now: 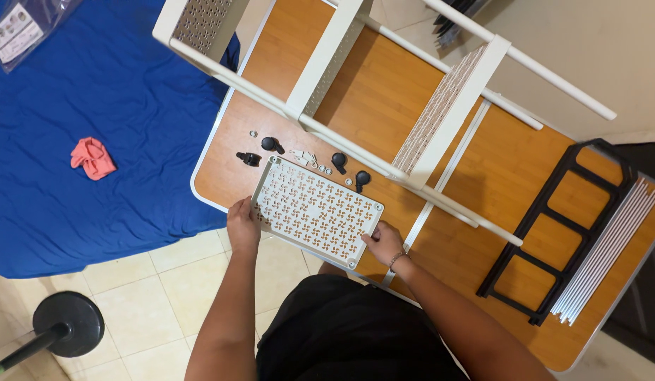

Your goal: The person assembles a white plastic shelving unit by inserting perforated panels into a frame and connecting them with white rods. The person attaches black feet to the bottom of the unit and places the assembled structure on a wooden table.

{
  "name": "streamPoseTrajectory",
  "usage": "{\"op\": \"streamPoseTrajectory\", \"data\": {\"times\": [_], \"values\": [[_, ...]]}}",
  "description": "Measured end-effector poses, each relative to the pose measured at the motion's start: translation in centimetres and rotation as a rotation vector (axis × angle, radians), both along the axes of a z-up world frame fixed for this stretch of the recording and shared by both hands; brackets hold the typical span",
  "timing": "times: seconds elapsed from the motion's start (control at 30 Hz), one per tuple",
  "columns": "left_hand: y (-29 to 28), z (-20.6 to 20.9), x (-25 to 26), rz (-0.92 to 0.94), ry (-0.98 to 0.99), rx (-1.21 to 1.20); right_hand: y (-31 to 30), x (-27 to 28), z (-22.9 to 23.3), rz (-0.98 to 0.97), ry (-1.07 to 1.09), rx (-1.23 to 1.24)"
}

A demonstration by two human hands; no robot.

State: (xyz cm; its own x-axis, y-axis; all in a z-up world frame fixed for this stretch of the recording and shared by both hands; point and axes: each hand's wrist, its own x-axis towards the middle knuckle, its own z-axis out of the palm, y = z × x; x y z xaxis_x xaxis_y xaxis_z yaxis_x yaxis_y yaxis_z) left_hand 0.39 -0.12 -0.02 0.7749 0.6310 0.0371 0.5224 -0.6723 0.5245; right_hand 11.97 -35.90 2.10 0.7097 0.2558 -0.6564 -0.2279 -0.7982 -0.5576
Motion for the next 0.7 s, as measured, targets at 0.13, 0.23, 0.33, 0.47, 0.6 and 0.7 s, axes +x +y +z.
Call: {"op": "streamPoseTrajectory", "data": {"times": [0.13, 0.23, 0.33, 0.47, 0.6, 0.7], "values": [[0.3, 0.3, 0.1, -0.052, 0.024, 0.005, -0.1, -0.1, -0.3, -0.003, 0.004, -0.029], [0.4, 1.0, 0.1, -0.063, 0.008, -0.027, -0.5, -0.8, -0.9, -0.024, -0.039, 0.012], [0.0, 1.3, -1.0, 0.061, 0.076, -0.175, -1.2, -1.9, -1.2, -0.084, -0.039, 0.101], [0.4, 2.4, -3.9, 0.152, 0.066, -0.295, -1.8, -2.5, 0.1, -0.115, 0.049, 0.135], [-0.3, 7.0, -4.4, 0.13, -0.107, -0.401, -2.3, -2.7, 4.4, -0.272, 0.059, 0.506], [-1.3, 12.1, -3.4, 0.104, -0.108, -0.502, -3.3, -2.1, 9.0, -0.386, 0.053, 0.648]]}}
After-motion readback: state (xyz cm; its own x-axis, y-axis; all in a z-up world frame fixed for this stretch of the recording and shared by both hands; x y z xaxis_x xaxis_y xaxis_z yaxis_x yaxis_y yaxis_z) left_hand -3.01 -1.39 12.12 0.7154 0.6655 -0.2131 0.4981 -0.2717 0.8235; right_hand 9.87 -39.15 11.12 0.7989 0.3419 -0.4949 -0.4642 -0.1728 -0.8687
